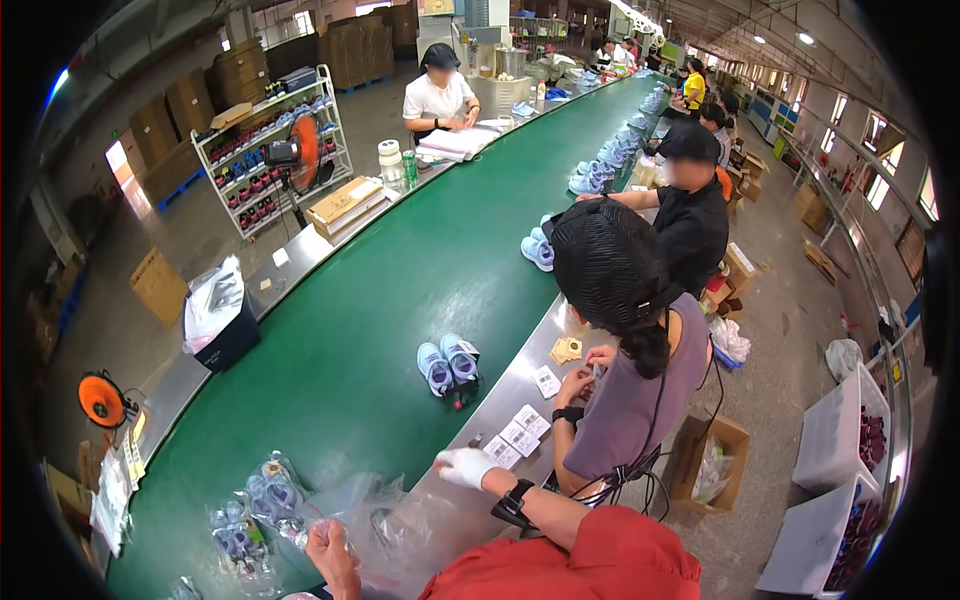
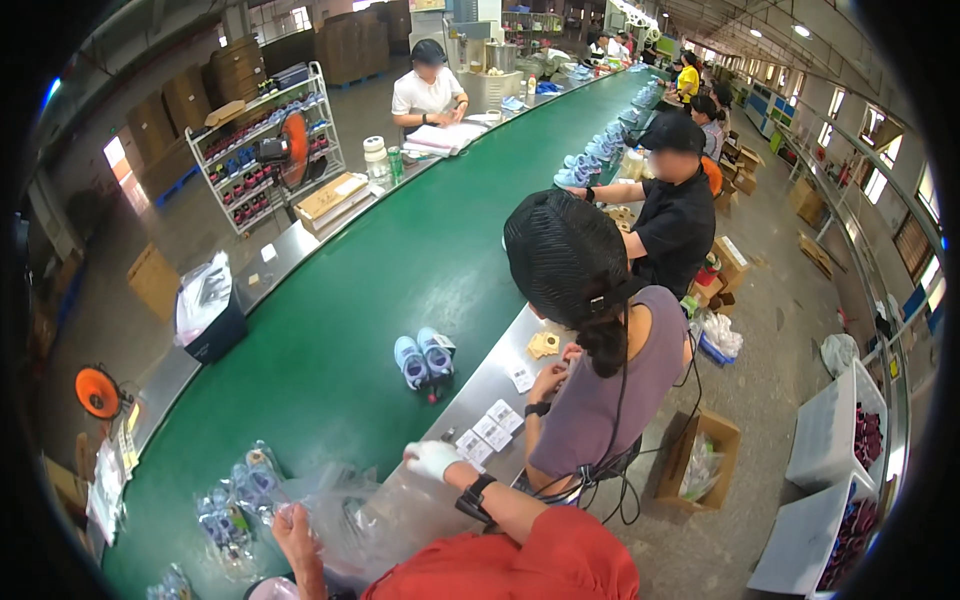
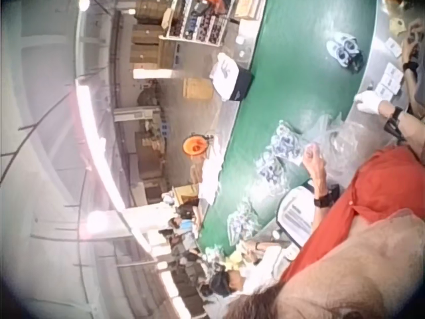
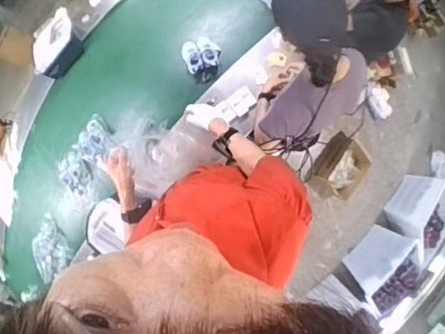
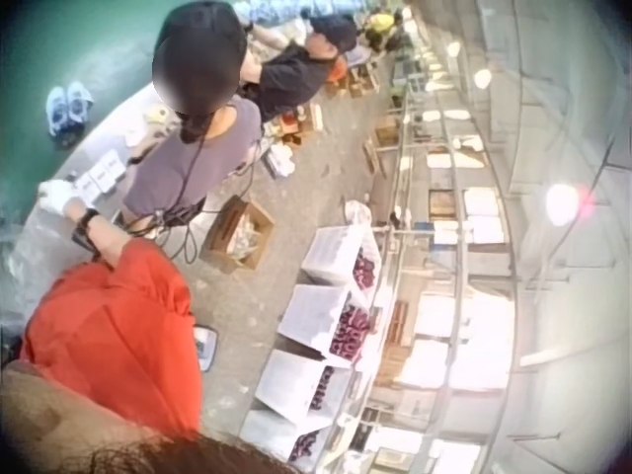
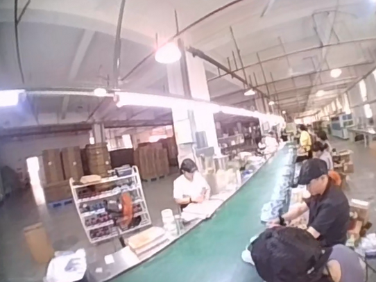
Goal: The person places light blue slippers into clear plastic bags at a factory assembly line. They pick up pairs of slippers from the green conveyor belt, insert them into bags, and place the packaged items into a white bin.
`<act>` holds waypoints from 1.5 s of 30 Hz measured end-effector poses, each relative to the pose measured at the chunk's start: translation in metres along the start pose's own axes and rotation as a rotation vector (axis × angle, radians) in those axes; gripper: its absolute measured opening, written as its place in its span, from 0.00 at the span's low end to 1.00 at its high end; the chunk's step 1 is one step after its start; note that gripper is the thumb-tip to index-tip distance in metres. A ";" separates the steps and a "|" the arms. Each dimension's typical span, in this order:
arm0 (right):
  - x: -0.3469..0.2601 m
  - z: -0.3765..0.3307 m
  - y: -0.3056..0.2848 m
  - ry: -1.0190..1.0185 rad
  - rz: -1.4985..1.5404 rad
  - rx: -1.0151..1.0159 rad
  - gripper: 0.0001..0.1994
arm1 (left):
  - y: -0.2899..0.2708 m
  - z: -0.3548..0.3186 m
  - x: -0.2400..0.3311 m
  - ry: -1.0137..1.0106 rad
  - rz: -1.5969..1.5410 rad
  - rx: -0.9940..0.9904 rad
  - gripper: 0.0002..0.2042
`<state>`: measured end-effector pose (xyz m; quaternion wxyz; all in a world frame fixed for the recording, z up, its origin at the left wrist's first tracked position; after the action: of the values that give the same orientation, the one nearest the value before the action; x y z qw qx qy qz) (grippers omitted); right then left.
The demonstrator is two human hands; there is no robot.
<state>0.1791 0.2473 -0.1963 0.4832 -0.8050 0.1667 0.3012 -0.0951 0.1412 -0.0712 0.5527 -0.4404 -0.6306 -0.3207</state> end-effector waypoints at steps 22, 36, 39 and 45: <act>0.050 0.144 -0.072 0.171 -0.578 0.219 0.25 | -0.006 0.017 -0.018 -0.123 0.132 0.105 0.05; 0.001 0.091 -0.087 -0.101 1.117 0.039 0.26 | -0.002 0.049 -0.016 0.016 -0.103 0.015 0.05; -0.068 0.039 -0.062 -0.220 1.688 -0.189 0.28 | -0.010 0.052 -0.015 0.038 -0.042 0.026 0.05; -0.148 -0.034 -0.019 -0.471 0.359 -0.278 0.23 | -0.007 0.036 0.015 0.151 -0.084 0.003 0.05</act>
<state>0.0875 0.2231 -0.0760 0.3331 -0.7292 0.1468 0.5795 -0.1169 0.1734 -0.0625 0.5854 -0.3871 -0.6055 -0.3752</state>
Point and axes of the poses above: each hand's wrist, its own z-axis towards the middle knuckle, its own y-axis out of the palm, x = y × z, the point moved 10 cm from there along z, towards the middle knuckle, and after that the axes turned 1 degree about y, right-handed, at the moved point
